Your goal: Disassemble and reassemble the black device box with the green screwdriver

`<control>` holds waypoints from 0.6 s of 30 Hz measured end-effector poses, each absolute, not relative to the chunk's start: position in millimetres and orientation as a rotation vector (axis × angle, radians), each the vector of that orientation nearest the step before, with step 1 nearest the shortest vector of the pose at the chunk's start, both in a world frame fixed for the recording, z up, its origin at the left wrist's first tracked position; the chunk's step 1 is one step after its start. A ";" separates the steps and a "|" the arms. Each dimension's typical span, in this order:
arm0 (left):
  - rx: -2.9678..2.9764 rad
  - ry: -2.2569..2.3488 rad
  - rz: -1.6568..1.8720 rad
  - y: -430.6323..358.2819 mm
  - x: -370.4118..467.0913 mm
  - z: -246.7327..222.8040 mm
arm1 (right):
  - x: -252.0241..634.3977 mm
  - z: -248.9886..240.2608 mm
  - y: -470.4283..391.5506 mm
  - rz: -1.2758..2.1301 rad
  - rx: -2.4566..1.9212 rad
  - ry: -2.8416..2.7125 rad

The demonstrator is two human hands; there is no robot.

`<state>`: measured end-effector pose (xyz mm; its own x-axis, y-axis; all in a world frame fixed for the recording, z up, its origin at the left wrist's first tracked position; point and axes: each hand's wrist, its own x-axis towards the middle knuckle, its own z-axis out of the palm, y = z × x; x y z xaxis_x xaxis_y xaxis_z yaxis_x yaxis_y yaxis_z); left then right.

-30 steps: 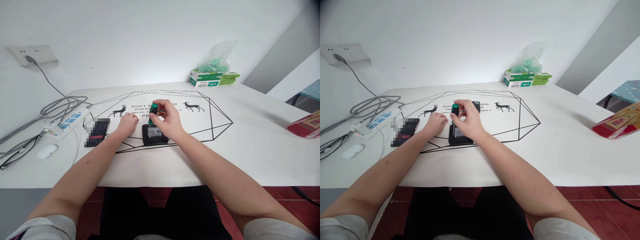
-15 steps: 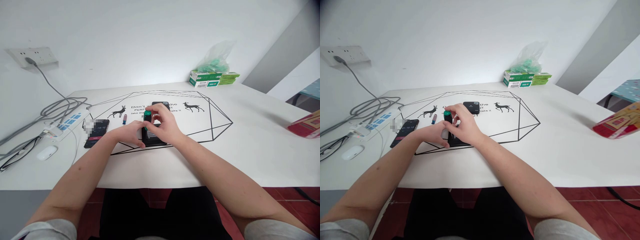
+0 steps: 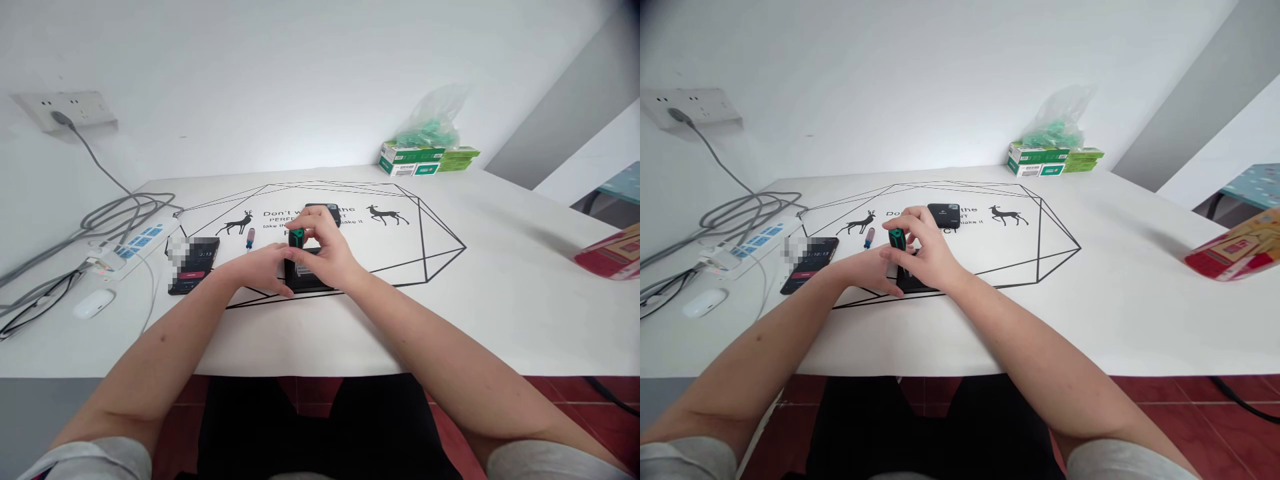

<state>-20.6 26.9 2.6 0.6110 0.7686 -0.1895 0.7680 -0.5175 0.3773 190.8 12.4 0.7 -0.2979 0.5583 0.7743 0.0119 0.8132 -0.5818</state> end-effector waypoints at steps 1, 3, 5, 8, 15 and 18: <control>2.414 1.236 -0.006 26.6 -20.9 2.4 | 190.1 0.5 13.0 0.583 -0.426 -1.801; 2.410 1.266 -0.017 26.1 -21.2 2.1 | 189.5 0.4 13.6 0.624 -0.410 -1.812; 2.412 1.262 -0.007 26.0 -21.1 1.8 | 189.9 0.4 13.4 0.675 -0.411 -1.830; 2.428 1.210 0.034 26.7 -21.1 0.8 | 191.9 0.1 12.0 0.800 -0.407 -1.839; 2.429 1.207 0.057 26.3 -20.5 1.0 | 194.9 -0.8 14.5 0.863 -0.367 -1.861; 2.385 1.270 0.036 24.7 -19.6 2.6 | 193.6 -1.4 17.1 0.675 -0.389 -1.884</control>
<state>-19.6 24.7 2.6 0.5792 0.7956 -0.1775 0.7844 -0.4846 0.3871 193.6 17.1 -1.4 -0.3981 0.5517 0.7328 -0.0395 0.7878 -0.6146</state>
